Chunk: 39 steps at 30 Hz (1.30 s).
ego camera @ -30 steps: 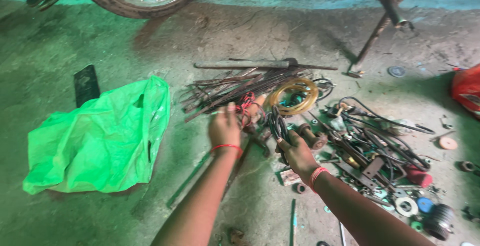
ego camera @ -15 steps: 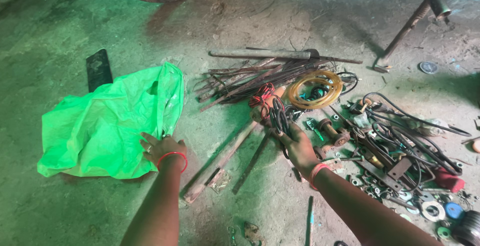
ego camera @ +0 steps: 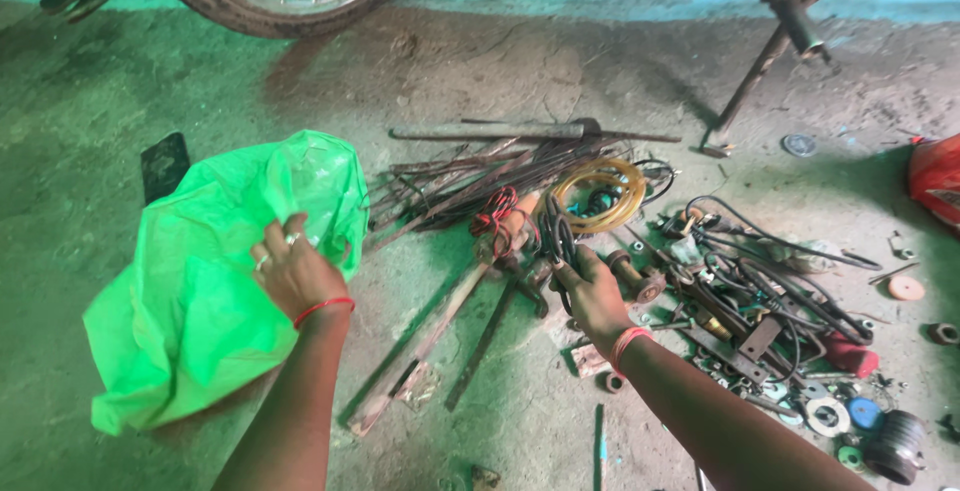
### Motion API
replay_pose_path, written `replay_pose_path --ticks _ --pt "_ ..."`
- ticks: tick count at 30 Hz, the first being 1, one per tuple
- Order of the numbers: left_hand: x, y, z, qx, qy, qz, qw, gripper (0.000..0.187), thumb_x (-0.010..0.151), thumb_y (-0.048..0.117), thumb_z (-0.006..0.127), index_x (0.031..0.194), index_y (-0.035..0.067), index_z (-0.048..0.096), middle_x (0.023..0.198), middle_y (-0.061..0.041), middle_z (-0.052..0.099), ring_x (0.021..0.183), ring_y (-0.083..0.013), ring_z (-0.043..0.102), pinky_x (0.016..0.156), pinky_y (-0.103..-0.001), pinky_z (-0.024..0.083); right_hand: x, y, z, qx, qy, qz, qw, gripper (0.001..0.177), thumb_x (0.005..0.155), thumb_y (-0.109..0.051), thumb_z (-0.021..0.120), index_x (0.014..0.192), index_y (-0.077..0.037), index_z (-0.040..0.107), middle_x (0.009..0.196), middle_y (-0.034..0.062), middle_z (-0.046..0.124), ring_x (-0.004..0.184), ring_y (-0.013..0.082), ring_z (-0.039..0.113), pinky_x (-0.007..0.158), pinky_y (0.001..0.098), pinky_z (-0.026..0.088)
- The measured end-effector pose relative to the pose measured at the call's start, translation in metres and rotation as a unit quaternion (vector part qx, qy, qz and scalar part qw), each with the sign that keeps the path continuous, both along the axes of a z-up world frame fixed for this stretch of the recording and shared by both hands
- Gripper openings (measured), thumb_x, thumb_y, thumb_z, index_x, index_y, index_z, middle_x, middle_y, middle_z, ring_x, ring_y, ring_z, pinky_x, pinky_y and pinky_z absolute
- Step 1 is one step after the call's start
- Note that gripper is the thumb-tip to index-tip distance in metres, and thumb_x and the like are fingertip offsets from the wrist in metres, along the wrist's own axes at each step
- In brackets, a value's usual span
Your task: The person sorts through a pile of tools and motorcycle parts on the floor, picking up items like wrenches, pliers, and metal rods, and placing them into a black toolbox or a green plastic bag. The person handles various small parts and wires, organizing them into the container.
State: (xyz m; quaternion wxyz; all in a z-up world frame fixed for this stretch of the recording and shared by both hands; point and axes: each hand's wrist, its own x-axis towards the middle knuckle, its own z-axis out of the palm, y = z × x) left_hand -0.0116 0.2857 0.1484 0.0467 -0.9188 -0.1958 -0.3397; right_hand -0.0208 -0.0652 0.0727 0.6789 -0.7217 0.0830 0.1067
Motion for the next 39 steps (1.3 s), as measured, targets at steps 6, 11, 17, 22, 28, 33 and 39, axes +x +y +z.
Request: replay_pose_path --ticks 6,11,17,22,28,33,39 --pt "0.026 -0.036 0.050 0.070 -0.040 -0.133 0.988 0.067 0.077 -0.003 0.071 0.139 0.021 0.062 0.138 -0.010 0.058 0.117 -0.0341 0.055 0.093 -0.049 0.046 0.009 -0.019 0.013 0.020 -0.062 -0.055 0.996 0.030 0.099 -0.019 0.058 0.125 -0.004 0.061 0.091 0.0018 0.066 0.077 0.0095 0.056 0.071 0.0280 0.049" --pt "0.028 -0.022 0.127 0.124 -0.138 -0.181 0.966 0.077 0.077 -0.008 0.064 0.151 0.013 0.058 0.139 -0.024 0.052 0.124 -0.0469 0.049 0.097 -0.055 0.043 0.019 -0.037 0.012 0.077 -0.096 -0.088 0.988 0.028 0.100 -0.018 0.058 0.123 -0.002 0.061 0.091 -0.0013 0.063 0.077 0.0072 0.052 0.071 0.0256 0.048" --pt "0.041 -0.053 0.205 0.127 -0.180 -0.326 0.920 0.066 0.091 -0.016 0.056 0.153 0.008 0.053 0.138 -0.020 0.049 0.130 -0.0413 0.049 0.111 -0.050 0.043 0.018 -0.050 0.014 0.089 -0.066 -0.130 0.985 0.017 0.101 -0.017 0.058 0.110 -0.003 0.062 0.079 -0.0009 0.056 0.069 0.0074 0.048 0.061 0.0257 0.042" --pt "0.063 -0.092 0.224 0.225 -0.187 -0.401 0.868 0.065 0.094 -0.011 0.056 0.156 0.009 0.053 0.136 -0.018 0.050 0.128 -0.0370 0.051 0.110 -0.045 0.046 0.014 -0.061 0.017 0.070 -0.059 -0.126 0.988 0.015 0.103 -0.016 0.056 0.103 -0.001 0.059 0.073 0.0015 0.056 0.064 0.0095 0.048 0.058 0.0272 0.041" --pt "0.066 -0.043 0.218 0.285 -0.023 -0.244 0.927 0.054 0.105 0.003 0.058 0.158 0.013 0.057 0.130 -0.011 0.057 0.118 -0.0310 0.062 0.093 -0.044 0.054 0.007 -0.077 0.019 0.097 -0.038 -0.116 0.988 0.014 0.102 -0.017 0.054 0.107 -0.004 0.060 0.073 0.0007 0.058 0.063 0.0085 0.051 0.056 0.0271 0.044" --pt "0.046 -0.009 0.179 0.248 0.005 -0.116 0.962 0.060 0.091 0.002 0.060 0.151 0.006 0.054 0.135 -0.014 0.056 0.110 -0.0342 0.064 0.077 -0.043 0.056 0.003 -0.085 0.020 0.086 -0.025 -0.108 0.990 0.017 0.101 -0.017 0.055 0.110 -0.005 0.063 0.077 -0.0006 0.061 0.064 0.0069 0.053 0.055 0.0251 0.043" --pt "0.053 -0.046 0.189 0.275 0.018 -0.220 0.936 0.076 0.082 -0.005 0.059 0.156 0.012 0.050 0.137 -0.013 0.055 0.111 -0.0324 0.061 0.088 -0.040 0.056 0.002 -0.077 0.029 0.045 -0.015 -0.103 0.993 0.019 0.102 -0.023 0.058 0.103 -0.004 0.061 0.074 0.0014 0.056 0.061 0.0091 0.049 0.052 0.0289 0.042"
